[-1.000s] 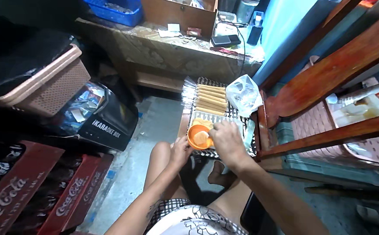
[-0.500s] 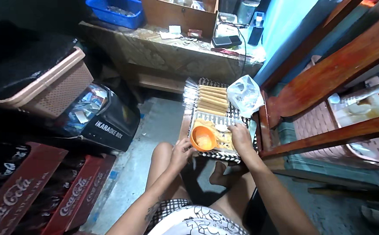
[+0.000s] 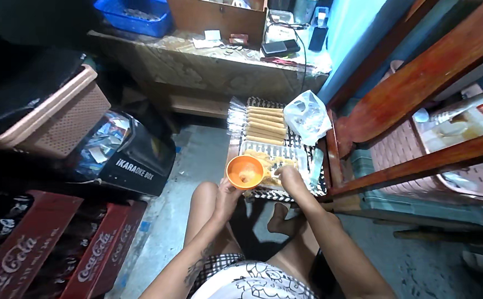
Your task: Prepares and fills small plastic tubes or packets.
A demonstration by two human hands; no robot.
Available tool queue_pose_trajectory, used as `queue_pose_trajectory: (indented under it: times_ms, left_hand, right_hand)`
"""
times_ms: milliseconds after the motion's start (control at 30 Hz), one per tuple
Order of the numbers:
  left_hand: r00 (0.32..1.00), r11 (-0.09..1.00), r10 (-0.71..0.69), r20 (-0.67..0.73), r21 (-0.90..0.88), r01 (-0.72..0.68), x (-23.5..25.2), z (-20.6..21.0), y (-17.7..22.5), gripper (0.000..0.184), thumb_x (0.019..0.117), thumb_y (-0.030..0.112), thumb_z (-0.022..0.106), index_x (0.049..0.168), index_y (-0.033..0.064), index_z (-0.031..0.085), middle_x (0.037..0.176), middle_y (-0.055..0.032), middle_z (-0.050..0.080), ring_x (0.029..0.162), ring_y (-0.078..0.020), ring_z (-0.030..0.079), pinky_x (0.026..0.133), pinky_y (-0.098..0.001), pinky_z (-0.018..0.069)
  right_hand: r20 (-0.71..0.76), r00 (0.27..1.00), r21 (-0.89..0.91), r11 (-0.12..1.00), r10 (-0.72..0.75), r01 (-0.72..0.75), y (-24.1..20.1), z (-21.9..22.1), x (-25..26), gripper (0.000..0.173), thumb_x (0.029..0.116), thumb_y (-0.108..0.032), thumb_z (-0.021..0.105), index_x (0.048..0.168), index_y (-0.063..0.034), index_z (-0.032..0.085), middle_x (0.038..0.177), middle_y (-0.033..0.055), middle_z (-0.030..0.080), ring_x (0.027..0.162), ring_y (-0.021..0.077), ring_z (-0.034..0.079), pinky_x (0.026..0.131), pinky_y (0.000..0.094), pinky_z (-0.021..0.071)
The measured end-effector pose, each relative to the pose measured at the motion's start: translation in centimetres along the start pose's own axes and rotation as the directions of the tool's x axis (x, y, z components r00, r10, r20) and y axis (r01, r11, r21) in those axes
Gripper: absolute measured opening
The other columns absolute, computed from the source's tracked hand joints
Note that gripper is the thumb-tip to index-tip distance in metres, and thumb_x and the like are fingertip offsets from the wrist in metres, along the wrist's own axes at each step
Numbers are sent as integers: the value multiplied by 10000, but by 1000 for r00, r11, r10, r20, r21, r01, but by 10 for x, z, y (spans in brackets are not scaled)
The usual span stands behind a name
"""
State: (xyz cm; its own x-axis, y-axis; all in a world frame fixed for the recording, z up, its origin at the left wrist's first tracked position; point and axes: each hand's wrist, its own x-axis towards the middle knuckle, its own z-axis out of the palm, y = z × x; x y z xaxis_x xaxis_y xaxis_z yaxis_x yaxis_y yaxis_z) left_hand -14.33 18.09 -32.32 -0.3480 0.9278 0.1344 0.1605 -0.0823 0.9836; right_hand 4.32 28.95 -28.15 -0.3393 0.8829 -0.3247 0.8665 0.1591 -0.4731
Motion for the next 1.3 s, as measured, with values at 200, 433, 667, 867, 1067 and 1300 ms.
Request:
queue_pose_trajectory:
  times_ms: [200,433,667,867,1067,1300]
  left_hand:
    - [996,980,-91,-15,176,92,-7,-5,10,518,804,60,811,1235,-131,596,1204,-240,658,1149,-211,639,1034,-349,488]
    - [994,923,29,101,378,-65,0,-4,8,259,873,76,759,1076,-78,711,1106,-246,697,1115,-377,640,1005,-552,460]
    - [987,884,78,138,448,-132,2,1,22,167,877,83,753,1005,-25,755,1033,-188,723,1043,-382,640,946,-615,422]
    - [981,874,103,165,457,-168,1,4,20,133,882,110,754,960,4,774,1019,-162,728,1029,-365,640,931,-619,404]
    - [981,873,92,172,460,-163,0,4,19,143,897,131,728,948,3,766,976,-155,716,997,-356,635,921,-620,407]
    - [983,906,131,126,388,-171,-2,-1,13,143,854,90,767,955,-12,761,997,-166,730,1032,-349,649,966,-615,406]
  right_hand:
    - [59,998,99,995,3,-9,0,-11,3,264,1017,22,537,1211,8,714,1194,251,689,1155,413,643,1029,580,473]
    - [15,999,82,996,31,-33,4,-52,-10,277,1031,16,519,1237,-5,703,1156,220,706,1108,375,661,997,559,484]
    - [-56,997,45,997,-61,63,-31,-112,-42,229,1041,-20,550,1204,-10,711,1150,202,697,1025,329,667,944,513,506]
    - [-47,921,-283,889,-387,359,-73,-99,-75,191,916,79,665,1051,-12,764,1084,224,695,1052,414,667,903,583,541]
    - [-89,744,-672,591,-662,445,-108,-59,-96,65,829,53,714,814,-5,740,914,152,689,906,318,673,780,464,518]
    - [-331,834,-516,824,-442,233,-75,-81,-72,135,894,116,627,983,73,719,1026,266,666,1017,462,645,830,590,506]
